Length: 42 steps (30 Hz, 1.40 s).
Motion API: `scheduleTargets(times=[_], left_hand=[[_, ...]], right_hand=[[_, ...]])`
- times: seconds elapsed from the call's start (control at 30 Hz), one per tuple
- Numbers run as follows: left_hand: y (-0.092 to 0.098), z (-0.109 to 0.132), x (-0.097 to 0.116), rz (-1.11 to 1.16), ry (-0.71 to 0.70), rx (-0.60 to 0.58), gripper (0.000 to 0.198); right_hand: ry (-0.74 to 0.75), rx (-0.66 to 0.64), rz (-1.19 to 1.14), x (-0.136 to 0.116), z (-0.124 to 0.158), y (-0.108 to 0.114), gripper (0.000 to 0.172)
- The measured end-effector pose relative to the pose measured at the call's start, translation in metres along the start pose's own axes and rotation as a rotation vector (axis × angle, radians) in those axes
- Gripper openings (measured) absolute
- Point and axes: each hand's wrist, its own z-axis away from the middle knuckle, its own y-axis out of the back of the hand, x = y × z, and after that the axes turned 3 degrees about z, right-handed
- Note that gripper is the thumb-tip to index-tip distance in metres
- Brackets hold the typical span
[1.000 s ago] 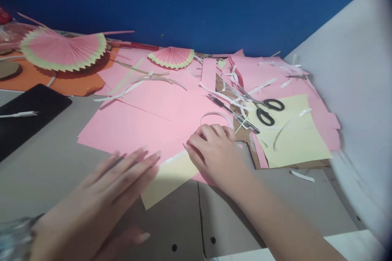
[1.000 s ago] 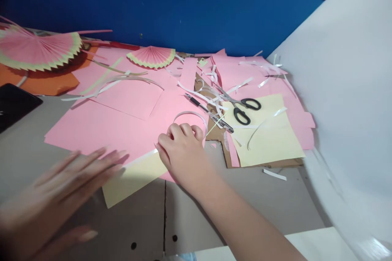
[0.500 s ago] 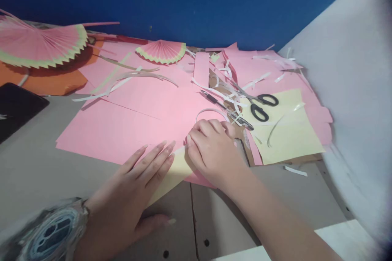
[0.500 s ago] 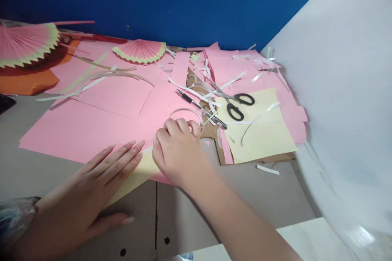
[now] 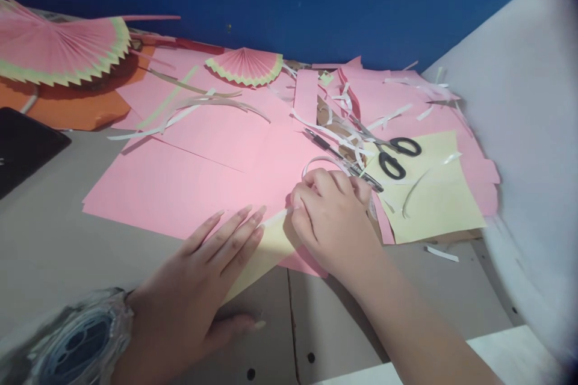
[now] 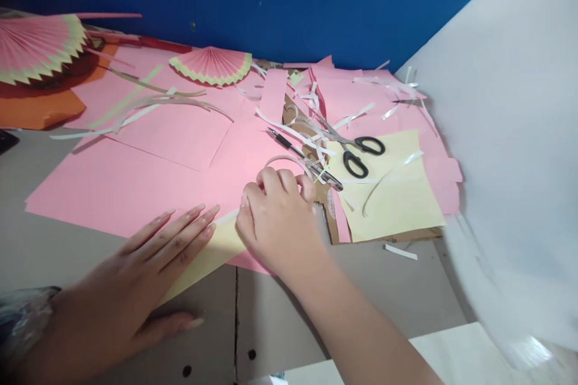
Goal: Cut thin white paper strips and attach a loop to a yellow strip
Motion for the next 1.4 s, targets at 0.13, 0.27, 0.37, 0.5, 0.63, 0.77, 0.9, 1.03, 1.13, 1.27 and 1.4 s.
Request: scheduleTargets(times=[0.13, 0.27, 0.37, 0.5, 0.63, 0.77, 0.9, 1.03, 1.13, 1.27, 1.4], left_hand=[[0.001, 0.001, 0.0, 0.007, 0.009, -0.008, 0.082], [0.001, 0.001, 0.001, 0.016, 0.005, -0.008, 0.08], [0.0, 0.001, 0.001, 0.025, 0.009, -0.006, 0.08], [-0.001, 0.002, 0.001, 0.034, 0.018, -0.011, 0.08], [-0.001, 0.002, 0.001, 0.03, 0.023, -0.017, 0.081], [0.0, 0.003, 0.002, 0.022, 0.036, -0.028, 0.081], [0.002, 0.004, 0.003, -0.01, 0.038, -0.01, 0.081], [0.007, 0.008, 0.004, -0.034, 0.056, -0.003, 0.079], [0.011, 0.013, 0.006, -0.03, 0.093, 0.017, 0.077], [0.014, 0.017, 0.009, -0.047, 0.096, 0.051, 0.08], [0.011, 0.009, 0.011, -0.057, 0.097, 0.066, 0.073]], right_hand=[[-0.023, 0.01, 0.012, -0.001, 0.001, 0.0, 0.02], [-0.042, 0.019, -0.007, 0.0, 0.001, 0.0, 0.022], [-0.073, 0.02, -0.075, 0.004, 0.002, 0.0, 0.025], [-0.117, -0.024, -0.214, 0.008, 0.001, 0.002, 0.031], [-0.158, -0.06, -0.33, 0.01, 0.001, 0.007, 0.033], [-0.2, -0.151, -0.531, 0.023, 0.003, 0.01, 0.038], [-0.295, -0.058, -0.679, 0.04, 0.003, 0.011, 0.038], [-0.185, -0.02, -0.623, 0.038, 0.002, 0.012, 0.022], [-0.043, -0.091, -0.444, 0.028, 0.003, 0.013, 0.015], [0.002, -0.138, -0.316, 0.023, 0.005, 0.014, 0.009], [0.059, -0.146, -0.281, 0.024, 0.006, 0.015, 0.009]])
